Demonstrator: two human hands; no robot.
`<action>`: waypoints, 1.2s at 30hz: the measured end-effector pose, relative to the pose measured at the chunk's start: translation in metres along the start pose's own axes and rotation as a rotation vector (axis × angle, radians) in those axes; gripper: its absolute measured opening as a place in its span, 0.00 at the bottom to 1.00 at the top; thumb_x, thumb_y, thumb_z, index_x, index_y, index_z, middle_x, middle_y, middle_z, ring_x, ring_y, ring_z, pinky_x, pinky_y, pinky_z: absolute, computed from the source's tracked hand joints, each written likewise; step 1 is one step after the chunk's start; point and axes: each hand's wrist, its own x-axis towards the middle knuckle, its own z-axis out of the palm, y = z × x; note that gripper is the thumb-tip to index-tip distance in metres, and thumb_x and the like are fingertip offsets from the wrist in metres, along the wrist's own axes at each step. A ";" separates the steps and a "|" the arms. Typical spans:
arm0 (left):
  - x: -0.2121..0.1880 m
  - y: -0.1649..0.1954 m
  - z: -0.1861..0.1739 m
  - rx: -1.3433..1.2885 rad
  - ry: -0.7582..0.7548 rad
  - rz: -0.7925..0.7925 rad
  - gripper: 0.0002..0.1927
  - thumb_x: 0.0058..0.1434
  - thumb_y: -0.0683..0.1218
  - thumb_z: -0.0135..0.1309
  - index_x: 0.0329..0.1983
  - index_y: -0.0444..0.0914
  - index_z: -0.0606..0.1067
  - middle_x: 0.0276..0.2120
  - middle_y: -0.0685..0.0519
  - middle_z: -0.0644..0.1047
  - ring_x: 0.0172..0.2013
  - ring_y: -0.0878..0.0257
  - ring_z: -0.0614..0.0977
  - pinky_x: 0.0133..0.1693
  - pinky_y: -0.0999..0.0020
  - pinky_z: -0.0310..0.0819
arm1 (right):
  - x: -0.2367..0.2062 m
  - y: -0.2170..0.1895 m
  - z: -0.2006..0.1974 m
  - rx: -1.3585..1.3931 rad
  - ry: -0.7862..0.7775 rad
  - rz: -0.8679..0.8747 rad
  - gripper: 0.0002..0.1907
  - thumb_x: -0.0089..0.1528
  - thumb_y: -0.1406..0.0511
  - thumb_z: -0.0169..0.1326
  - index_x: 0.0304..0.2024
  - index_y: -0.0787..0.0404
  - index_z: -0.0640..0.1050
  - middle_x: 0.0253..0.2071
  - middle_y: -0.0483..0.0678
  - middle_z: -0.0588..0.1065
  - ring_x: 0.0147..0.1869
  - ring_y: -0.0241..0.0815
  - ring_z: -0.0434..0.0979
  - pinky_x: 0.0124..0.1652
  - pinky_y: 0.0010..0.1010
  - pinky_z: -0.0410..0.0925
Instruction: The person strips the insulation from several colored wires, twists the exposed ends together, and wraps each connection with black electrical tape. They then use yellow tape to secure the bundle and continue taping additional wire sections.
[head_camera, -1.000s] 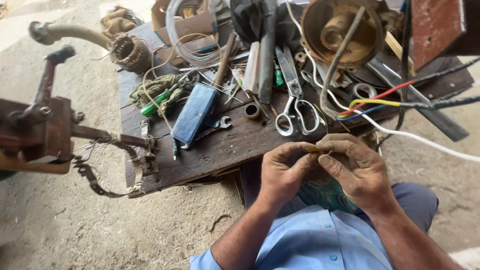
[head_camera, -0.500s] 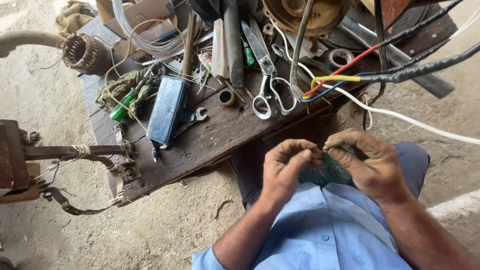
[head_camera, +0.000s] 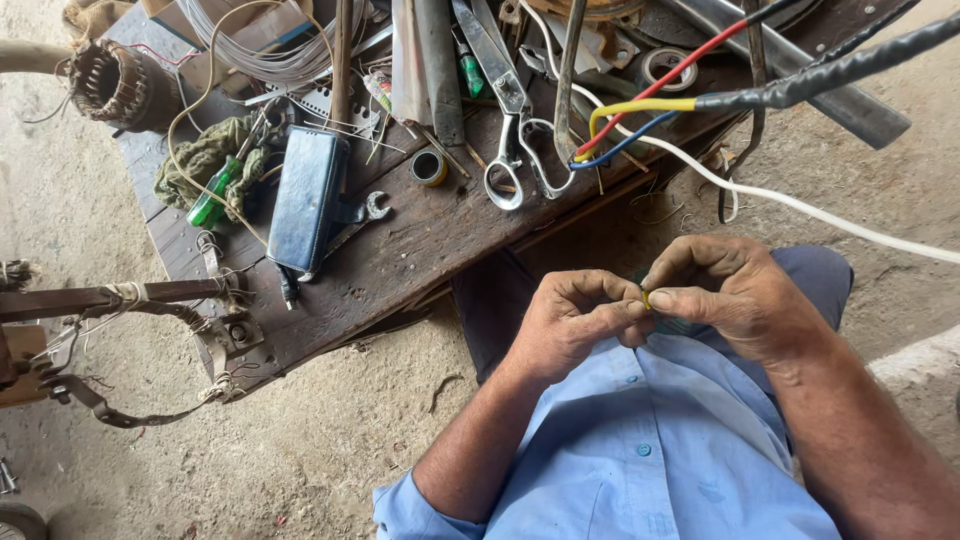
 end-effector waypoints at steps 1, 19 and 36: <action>-0.001 0.001 0.000 -0.010 -0.016 -0.010 0.11 0.69 0.43 0.59 0.45 0.28 0.79 0.36 0.46 0.82 0.36 0.64 0.83 0.42 0.67 0.80 | 0.000 -0.001 -0.001 0.040 -0.018 0.018 0.09 0.62 0.72 0.63 0.43 0.72 0.80 0.35 0.56 0.81 0.37 0.41 0.81 0.38 0.30 0.74; -0.005 0.008 0.005 0.075 -0.072 -0.033 0.13 0.70 0.45 0.59 0.48 0.28 0.80 0.37 0.47 0.83 0.38 0.63 0.84 0.45 0.67 0.81 | 0.003 -0.008 0.000 0.119 -0.083 0.133 0.09 0.57 0.71 0.64 0.35 0.69 0.78 0.31 0.55 0.81 0.36 0.48 0.85 0.39 0.39 0.80; -0.010 0.002 0.011 0.143 -0.021 0.043 0.12 0.71 0.47 0.59 0.46 0.30 0.80 0.35 0.49 0.82 0.37 0.66 0.83 0.43 0.68 0.80 | 0.000 -0.008 0.003 0.088 -0.089 0.058 0.09 0.58 0.70 0.64 0.38 0.68 0.78 0.34 0.53 0.80 0.38 0.42 0.82 0.39 0.33 0.77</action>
